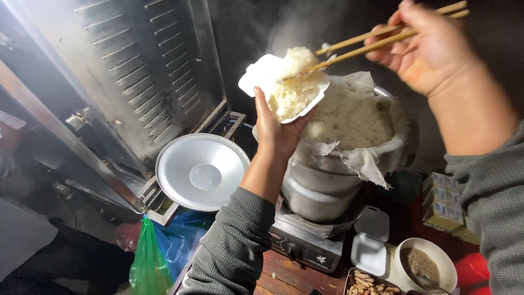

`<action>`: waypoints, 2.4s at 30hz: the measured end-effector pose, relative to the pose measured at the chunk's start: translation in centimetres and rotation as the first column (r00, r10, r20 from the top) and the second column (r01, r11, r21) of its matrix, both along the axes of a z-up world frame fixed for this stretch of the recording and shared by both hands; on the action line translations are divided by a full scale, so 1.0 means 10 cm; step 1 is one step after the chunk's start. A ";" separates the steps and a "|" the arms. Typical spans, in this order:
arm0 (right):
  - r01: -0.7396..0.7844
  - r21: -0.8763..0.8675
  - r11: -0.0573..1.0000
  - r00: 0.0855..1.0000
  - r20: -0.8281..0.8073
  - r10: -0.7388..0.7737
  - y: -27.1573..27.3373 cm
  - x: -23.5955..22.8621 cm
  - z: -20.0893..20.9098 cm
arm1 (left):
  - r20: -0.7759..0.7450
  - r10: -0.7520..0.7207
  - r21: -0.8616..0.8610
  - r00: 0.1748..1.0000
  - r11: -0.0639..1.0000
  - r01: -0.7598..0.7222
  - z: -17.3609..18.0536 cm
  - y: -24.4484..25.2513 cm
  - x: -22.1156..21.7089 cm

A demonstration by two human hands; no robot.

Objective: The person scoops steamed rice into a styrofoam container, then adds a brown sauce, sliced sausages, and mushrooms using tongs. Ketchup is added from a squeeze bottle, followed by a spoonful of fried garlic. The process is repeated for a second container.

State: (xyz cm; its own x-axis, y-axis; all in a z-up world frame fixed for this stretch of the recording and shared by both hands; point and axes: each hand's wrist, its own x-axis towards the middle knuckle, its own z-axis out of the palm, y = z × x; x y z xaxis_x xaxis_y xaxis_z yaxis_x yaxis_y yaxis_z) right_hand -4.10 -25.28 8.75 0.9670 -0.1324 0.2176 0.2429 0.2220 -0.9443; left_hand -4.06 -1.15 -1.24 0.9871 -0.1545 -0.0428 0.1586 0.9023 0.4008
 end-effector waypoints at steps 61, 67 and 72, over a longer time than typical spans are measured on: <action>0.445 -0.809 0.384 0.834 0.531 0.150 0.82 -2.12 -0.93 | 0.200 -0.299 0.251 0.933 0.936 0.247 -0.74 0.16 -1.88; 0.460 -0.738 0.493 0.868 0.491 -0.075 0.48 -2.64 -1.25 | 0.024 -0.357 0.221 0.934 0.913 0.344 -0.67 -0.29 -2.28; 0.610 -0.694 0.383 0.763 0.645 -0.046 0.34 -3.20 -1.52 | 0.083 -0.285 0.115 0.955 0.955 0.275 -0.72 -0.73 -2.66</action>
State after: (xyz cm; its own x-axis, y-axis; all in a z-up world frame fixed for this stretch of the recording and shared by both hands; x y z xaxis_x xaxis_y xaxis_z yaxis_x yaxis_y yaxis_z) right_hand -36.13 -21.87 -6.48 0.6099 0.1054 0.7855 0.5238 -0.7973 -0.2998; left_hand -30.69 -8.47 -8.41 0.9050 -0.4248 0.0214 0.3546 0.7813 0.5137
